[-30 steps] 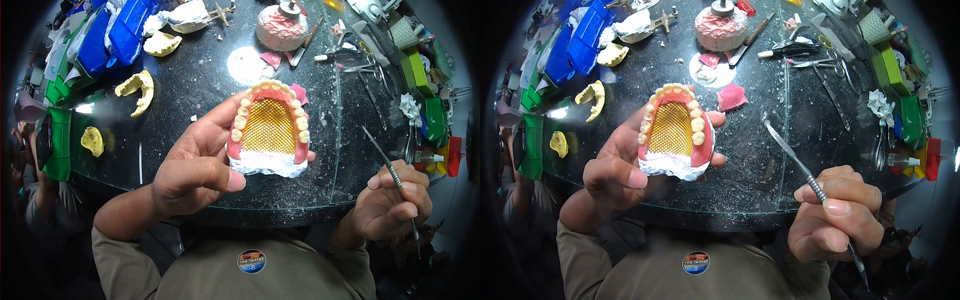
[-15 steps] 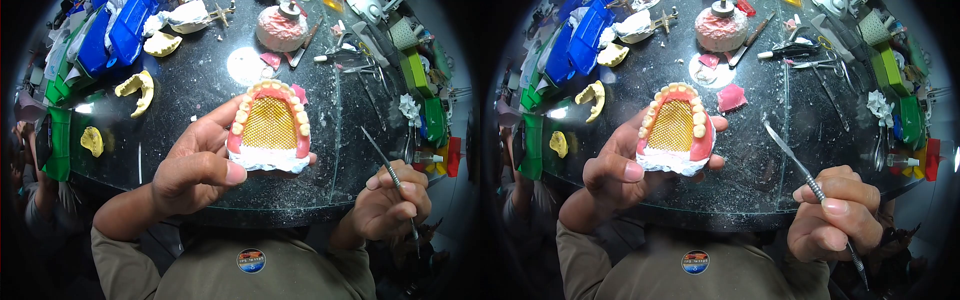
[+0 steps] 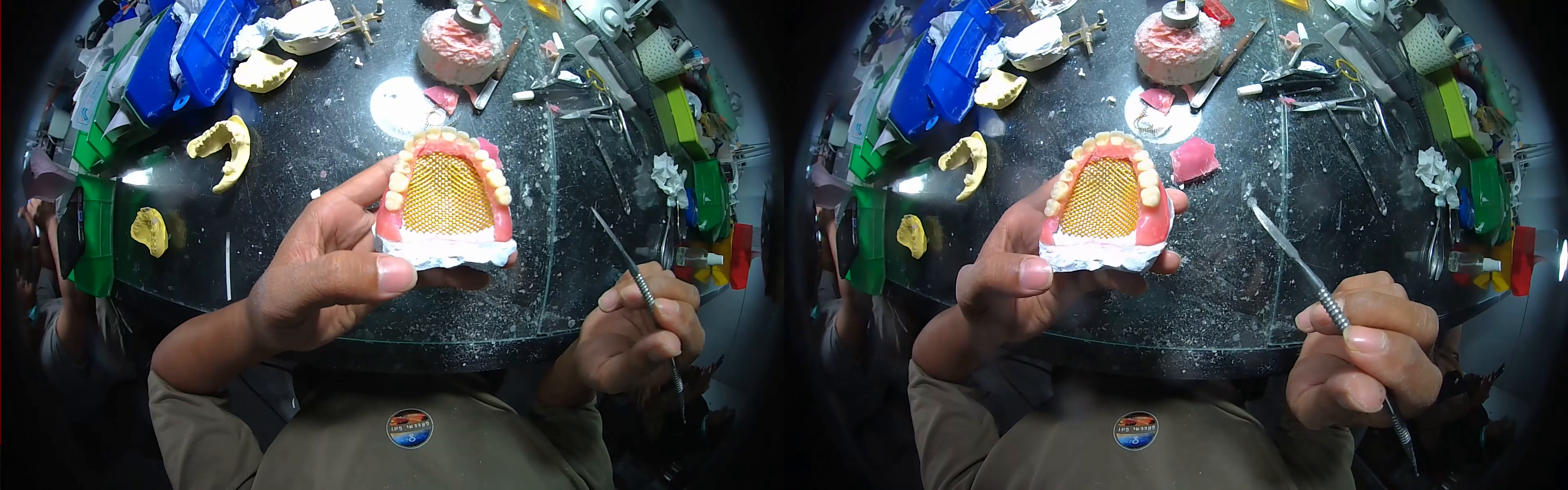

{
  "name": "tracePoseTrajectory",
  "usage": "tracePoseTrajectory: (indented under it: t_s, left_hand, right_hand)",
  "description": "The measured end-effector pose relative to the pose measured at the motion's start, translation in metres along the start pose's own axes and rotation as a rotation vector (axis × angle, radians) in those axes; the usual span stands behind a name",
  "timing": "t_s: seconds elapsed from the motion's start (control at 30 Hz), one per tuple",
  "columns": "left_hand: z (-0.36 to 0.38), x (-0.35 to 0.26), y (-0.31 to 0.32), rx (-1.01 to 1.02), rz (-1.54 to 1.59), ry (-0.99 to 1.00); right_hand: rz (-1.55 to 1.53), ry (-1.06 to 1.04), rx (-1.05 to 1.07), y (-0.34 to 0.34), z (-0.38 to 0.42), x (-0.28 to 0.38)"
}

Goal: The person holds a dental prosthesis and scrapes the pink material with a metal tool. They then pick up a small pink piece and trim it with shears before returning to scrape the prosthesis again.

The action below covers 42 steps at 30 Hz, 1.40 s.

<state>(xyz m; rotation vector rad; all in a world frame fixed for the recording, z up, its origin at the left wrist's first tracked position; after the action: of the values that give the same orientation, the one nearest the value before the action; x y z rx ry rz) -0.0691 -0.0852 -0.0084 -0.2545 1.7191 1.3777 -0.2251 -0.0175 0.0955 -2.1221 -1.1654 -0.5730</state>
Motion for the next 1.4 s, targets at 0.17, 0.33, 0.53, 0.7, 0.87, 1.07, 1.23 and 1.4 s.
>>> tracePoseTrajectory:
  t_s: [0.17, 0.33, 0.53, 0.7, 0.87, 1.07, 1.23, 1.4]
  left_hand:
    - [0.0010, 0.0003, -0.0025, -0.015, -0.067, -0.002]
    - [0.0010, -0.0003, -0.0015, -0.033, -0.083, 0.003]
    - [0.0012, -0.0004, -0.0010, -0.032, -0.098, 0.007]
    - [0.0011, 0.0006, -0.0021, -0.019, -0.112, 0.018]
    - [0.0007, -0.0005, -0.0005, -0.024, -0.122, 0.013]
    - [0.0011, -0.0012, -0.0004, -0.012, -0.129, 0.042]
    - [0.0013, -0.0005, -0.0015, 0.010, -0.127, 0.093]
    - [0.0018, -0.0010, -0.0022, -0.003, -0.109, 0.105]
  right_hand:
    - [-0.002, 0.012, -0.015, -0.0003, 0.0002, -0.0003]
    - [0.006, 0.017, -0.020, -0.0009, 0.0003, -0.0004]
    - [0.006, 0.012, -0.026, -0.0020, 0.0004, -0.0005]
    - [-0.001, 0.011, -0.036, -0.0022, 0.0008, -0.0001]
    - [-0.007, 0.006, -0.038, -0.0022, 0.0002, 0.0001]
    - [-0.013, -0.013, -0.012, -0.0015, -0.0002, 0.0005]
    - [-0.025, -0.014, -0.005, -0.0009, 0.0000, 0.0000]
    - [-0.028, 0.001, -0.008, -0.0013, 0.0007, -0.0007]
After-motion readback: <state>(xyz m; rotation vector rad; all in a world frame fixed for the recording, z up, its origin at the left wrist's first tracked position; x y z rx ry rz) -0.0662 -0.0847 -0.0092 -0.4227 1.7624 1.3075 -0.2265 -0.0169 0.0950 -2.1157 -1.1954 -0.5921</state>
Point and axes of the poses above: each hand's wrist, its own z-axis away from the middle knuckle, its own y-axis out of the palm, x = y × z, the point moved 10 cm from there along -z, towards the middle knuckle, and after that the axes turned 13 degrees about y, right-handed, at the moved point
